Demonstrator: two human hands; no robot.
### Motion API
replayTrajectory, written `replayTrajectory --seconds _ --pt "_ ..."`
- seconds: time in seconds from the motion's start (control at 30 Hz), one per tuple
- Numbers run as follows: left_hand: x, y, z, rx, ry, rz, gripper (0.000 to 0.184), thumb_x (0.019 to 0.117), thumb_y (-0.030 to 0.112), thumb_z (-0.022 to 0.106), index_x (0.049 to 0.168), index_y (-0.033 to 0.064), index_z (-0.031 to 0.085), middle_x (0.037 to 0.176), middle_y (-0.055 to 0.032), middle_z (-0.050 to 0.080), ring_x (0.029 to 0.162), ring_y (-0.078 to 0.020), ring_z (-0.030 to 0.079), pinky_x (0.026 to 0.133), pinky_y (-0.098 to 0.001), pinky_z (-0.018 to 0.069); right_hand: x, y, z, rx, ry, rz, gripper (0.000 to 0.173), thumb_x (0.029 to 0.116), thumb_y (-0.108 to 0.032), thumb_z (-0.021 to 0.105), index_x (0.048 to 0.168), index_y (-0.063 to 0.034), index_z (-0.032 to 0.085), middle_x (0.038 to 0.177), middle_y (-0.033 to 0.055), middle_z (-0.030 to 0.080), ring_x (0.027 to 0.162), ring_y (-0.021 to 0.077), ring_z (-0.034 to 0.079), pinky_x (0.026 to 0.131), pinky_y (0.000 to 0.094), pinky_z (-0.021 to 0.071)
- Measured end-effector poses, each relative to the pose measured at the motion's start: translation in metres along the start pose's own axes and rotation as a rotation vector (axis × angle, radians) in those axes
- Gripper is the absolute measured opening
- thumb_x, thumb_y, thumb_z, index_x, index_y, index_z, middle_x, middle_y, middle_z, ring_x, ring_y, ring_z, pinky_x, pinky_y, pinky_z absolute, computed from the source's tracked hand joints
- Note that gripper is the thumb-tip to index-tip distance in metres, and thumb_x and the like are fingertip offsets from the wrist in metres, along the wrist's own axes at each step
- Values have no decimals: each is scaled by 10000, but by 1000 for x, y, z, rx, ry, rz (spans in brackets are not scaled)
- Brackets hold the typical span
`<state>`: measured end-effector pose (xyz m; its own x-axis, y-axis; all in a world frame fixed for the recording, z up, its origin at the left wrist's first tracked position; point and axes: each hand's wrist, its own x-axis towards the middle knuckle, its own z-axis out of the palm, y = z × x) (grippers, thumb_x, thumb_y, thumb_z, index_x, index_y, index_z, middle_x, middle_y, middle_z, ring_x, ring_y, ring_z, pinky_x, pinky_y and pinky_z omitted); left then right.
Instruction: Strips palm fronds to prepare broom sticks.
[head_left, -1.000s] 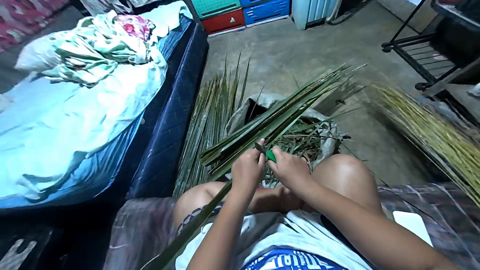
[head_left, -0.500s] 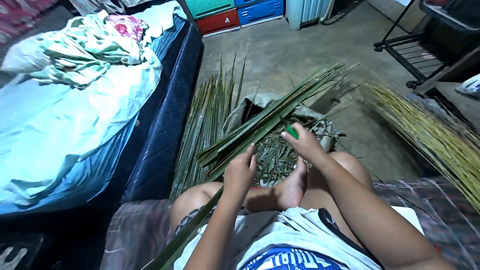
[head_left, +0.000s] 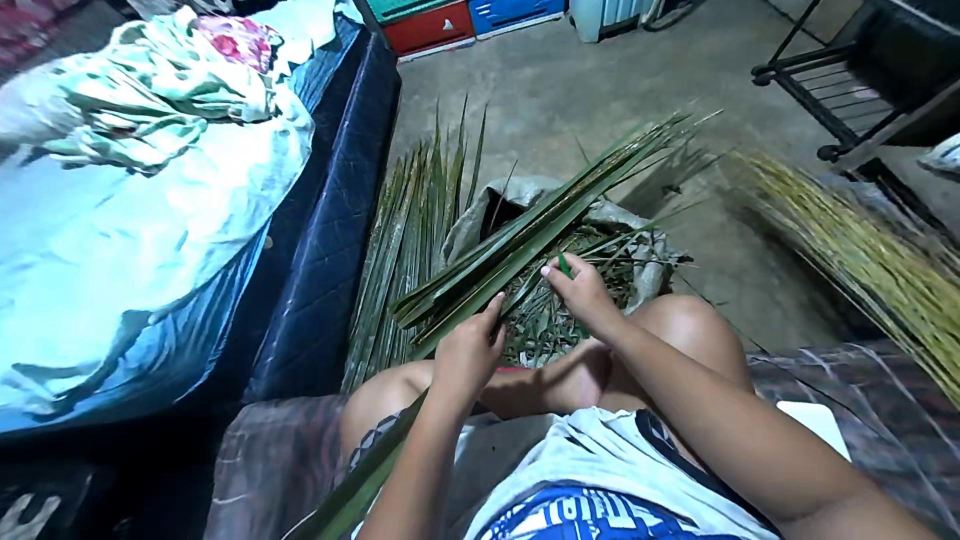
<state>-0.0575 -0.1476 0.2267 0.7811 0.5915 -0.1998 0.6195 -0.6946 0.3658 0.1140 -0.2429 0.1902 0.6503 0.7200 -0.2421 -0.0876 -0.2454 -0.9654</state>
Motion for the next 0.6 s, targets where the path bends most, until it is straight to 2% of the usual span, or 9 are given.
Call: replayTrajectory --seconds 0.07,0.13,0.23,0.3,0.4,0.43,0.5,0.6 --pt "2 0 -3 -12 -49 -67 456 1098 255 462 1547 177 486 1187 -191 718 1076 -379 695 948 -586 511 -3 -1 -2 -126 2 -12 185 1072 -191 573 1084 -15 629 773 49 541 648 117 507 633 303 450" --pt "6 4 -6 -28 -73 -121 457 1119 293 404 1562 192 463 1181 -183 719 1081 -361 693 961 -576 507 -16 -6 3 -318 -150 4 279 1077 -273 548 1139 -15 636 887 108 613 777 197 587 746 411 501" --pt "9 10 -8 -57 -66 -135 452 1114 253 399 1552 173 476 1200 -191 708 1097 -361 681 968 -566 501 -37 -13 21 -573 -402 13 325 1075 -315 497 1162 -29 626 963 163 654 888 302 651 798 519 512" --pt "9 15 -7 -71 -74 -148 458 1103 214 399 1552 175 477 1211 -188 704 1101 -359 677 968 -555 500 -42 -20 28 -728 -440 39 325 1083 -300 465 1208 -32 600 1045 188 672 994 347 674 846 549 516" --pt "9 15 1 -82 -52 -153 414 1114 266 396 1455 123 580 1146 -170 718 1043 -339 693 926 -551 521 -35 -26 28 -934 -356 42 368 1097 -300 465 1294 -13 584 1181 228 687 1124 399 679 910 581 522" --pt "10 16 2 -87 -63 -161 426 1121 293 394 1470 120 565 1166 -177 713 1060 -343 691 939 -554 517 -30 -26 26 -987 -321 49 368 1098 -301 465 1298 -13 580 1197 233 685 1138 405 677 913 584 524" --pt "9 18 2 -95 -87 -175 457 1125 314 384 1538 154 494 1213 -177 706 1089 -345 687 961 -555 511 -18 -23 20 -1039 -218 66 349 1094 -300 485 1268 -17 591 1156 234 697 1117 416 685 891 592 530" --pt "7 20 2 -95 -86 -175 460 1125 308 381 1563 190 460 1233 -177 702 1102 -350 684 962 -557 509 1 -21 2 -1009 -24 119 312 1083 -298 537 1228 -30 602 1076 232 707 1051 432 697 838 614 536"
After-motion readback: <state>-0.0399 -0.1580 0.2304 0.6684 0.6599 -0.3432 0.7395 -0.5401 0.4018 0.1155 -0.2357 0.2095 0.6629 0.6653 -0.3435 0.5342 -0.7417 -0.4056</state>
